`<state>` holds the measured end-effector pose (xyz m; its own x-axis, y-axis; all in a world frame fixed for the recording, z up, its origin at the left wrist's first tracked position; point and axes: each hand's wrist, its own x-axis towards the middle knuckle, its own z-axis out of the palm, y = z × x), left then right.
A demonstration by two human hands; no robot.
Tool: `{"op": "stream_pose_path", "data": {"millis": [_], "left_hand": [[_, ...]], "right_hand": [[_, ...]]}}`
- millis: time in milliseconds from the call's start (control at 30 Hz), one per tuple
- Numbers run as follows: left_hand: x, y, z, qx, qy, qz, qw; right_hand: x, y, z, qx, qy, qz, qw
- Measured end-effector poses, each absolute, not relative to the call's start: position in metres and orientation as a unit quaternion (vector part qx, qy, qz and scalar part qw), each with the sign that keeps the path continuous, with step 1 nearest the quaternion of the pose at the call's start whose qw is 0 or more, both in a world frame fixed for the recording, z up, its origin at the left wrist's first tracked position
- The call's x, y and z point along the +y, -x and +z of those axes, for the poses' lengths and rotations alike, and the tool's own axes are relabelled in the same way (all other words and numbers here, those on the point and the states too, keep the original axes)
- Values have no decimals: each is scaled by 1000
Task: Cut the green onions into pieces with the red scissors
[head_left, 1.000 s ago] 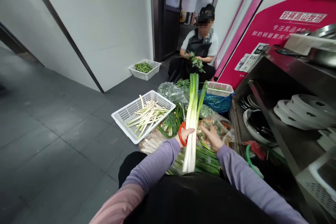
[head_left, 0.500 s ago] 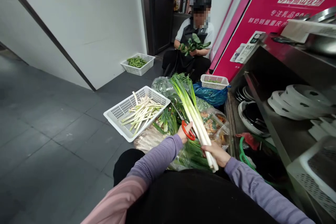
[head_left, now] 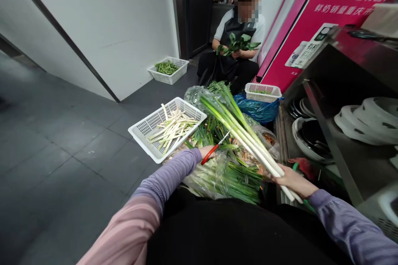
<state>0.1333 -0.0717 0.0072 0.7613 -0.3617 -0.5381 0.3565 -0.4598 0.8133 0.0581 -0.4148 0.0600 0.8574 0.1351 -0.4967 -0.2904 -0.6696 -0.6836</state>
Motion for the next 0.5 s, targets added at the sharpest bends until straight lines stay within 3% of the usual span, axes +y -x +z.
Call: {"op": "stream_pose_path", "data": {"millis": [200,400,500], "left_hand": [[-72,-146,9,-37,-797,-357,486],[-74,-159,3,-49,-835,-337,433],[-79,-171,-3,-18,-818,-361,447]], "right_hand": [[-416,-66,54,34,872,311,376],[-427,-91,42,20,885,276,375],[-432,-104,30,39,914,229,332]]}}
